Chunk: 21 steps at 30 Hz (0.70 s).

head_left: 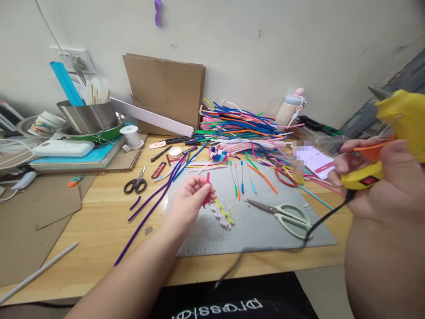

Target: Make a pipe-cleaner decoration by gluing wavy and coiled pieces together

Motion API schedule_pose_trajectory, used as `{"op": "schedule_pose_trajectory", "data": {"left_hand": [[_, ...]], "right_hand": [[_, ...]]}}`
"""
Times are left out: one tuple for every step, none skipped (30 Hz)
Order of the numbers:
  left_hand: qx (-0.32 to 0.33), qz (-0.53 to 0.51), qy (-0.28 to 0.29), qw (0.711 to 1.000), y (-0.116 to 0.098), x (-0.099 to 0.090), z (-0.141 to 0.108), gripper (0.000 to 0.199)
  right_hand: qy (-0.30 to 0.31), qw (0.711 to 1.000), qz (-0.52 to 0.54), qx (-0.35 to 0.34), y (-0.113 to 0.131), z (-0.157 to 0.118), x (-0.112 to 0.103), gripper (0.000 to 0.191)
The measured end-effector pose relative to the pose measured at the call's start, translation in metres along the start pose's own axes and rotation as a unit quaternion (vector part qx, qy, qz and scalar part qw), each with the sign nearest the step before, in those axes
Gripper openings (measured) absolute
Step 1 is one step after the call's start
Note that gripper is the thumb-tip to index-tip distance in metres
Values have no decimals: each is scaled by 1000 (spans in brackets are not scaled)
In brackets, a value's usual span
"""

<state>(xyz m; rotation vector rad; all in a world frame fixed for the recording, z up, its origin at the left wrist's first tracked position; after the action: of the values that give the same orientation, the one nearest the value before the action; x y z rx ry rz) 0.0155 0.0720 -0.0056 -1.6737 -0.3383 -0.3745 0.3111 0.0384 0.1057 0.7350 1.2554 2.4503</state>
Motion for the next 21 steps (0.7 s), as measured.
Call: {"op": "schedule_pose_trajectory", "data": {"left_hand": [[-1, -1, -14, 1000, 0, -3, 2, 21], [-7, -1, -26, 1000, 1, -6, 4, 23], [-17, 0, -35, 999, 3, -9, 5, 25], [-29, 1, -40, 999, 4, -11, 6, 25], [-41, 1, -42, 998, 6, -12, 6, 24], [-53, 2, -42, 998, 9, -13, 7, 23], [-67, 5, -43, 997, 11, -14, 6, 23], [-78, 10, -46, 996, 14, -16, 6, 23], [-88, 18, -50, 995, 16, -18, 6, 23], [-94, 30, -56, 994, 17, -20, 5, 23], [-96, 42, -63, 992, 19, -23, 5, 23], [-95, 53, -70, 992, 20, -25, 5, 24], [-96, 59, -74, 991, 20, -27, 5, 25], [-98, 59, -76, 990, 22, -28, 5, 25], [-105, 55, -75, 990, 23, -28, 5, 26], [-112, 48, -73, 990, 25, -28, 4, 27], [-119, 42, -70, 989, 27, -28, 4, 28], [-127, 39, -67, 989, 28, -26, 3, 28], [-133, 38, -64, 988, 30, -25, 2, 28], [-141, 39, -62, 987, 31, -24, 1, 27], [-149, 41, -59, 986, 33, -23, 0, 27]], "right_hand": [[4, 999, -46, -20, 3, 0, -3, 20], [26, 995, -94, -9, -1, -2, -2, 19], [62, 989, -133, 29, -11, -9, 1, 20], [122, 973, -173, 96, -27, -20, 8, 23], [174, 955, -182, 155, -42, -35, 15, 25], [226, 938, -166, 202, -55, -50, 24, 24], [277, 915, -154, 250, -67, -67, 34, 21], [308, 894, -132, 297, -77, -83, 43, 21], [330, 874, -101, 343, -85, -97, 53, 23], [338, 853, -73, 390, -93, -109, 60, 25], [344, 835, -44, 426, -98, -119, 67, 28], [345, 823, -22, 450, -102, -126, 73, 31], [343, 820, -6, 458, -105, -130, 76, 32], [337, 827, 5, 451, -108, -131, 78, 33], [327, 840, 9, 433, -110, -130, 77, 32], [317, 855, 10, 409, -112, -129, 74, 31], [308, 869, 8, 388, -113, -127, 71, 29], [305, 877, 1, 372, -115, -127, 67, 29], [306, 881, -6, 361, -116, -127, 63, 28], [308, 884, -14, 352, -116, -127, 60, 28], [312, 885, -22, 345, -117, -127, 57, 29]]}}
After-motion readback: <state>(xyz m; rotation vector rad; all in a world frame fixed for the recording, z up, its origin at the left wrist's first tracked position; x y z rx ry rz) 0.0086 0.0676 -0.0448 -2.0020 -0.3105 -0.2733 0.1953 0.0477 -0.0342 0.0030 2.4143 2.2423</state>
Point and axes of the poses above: each hand's wrist, its own z-axis towards the middle knuckle, its own x-axis out of the palm, y = z × x, the point moved 7 cm from there along z, towards the middle knuckle, and after that the axes turned 7 degrees about -y, right-handed, at the moved point
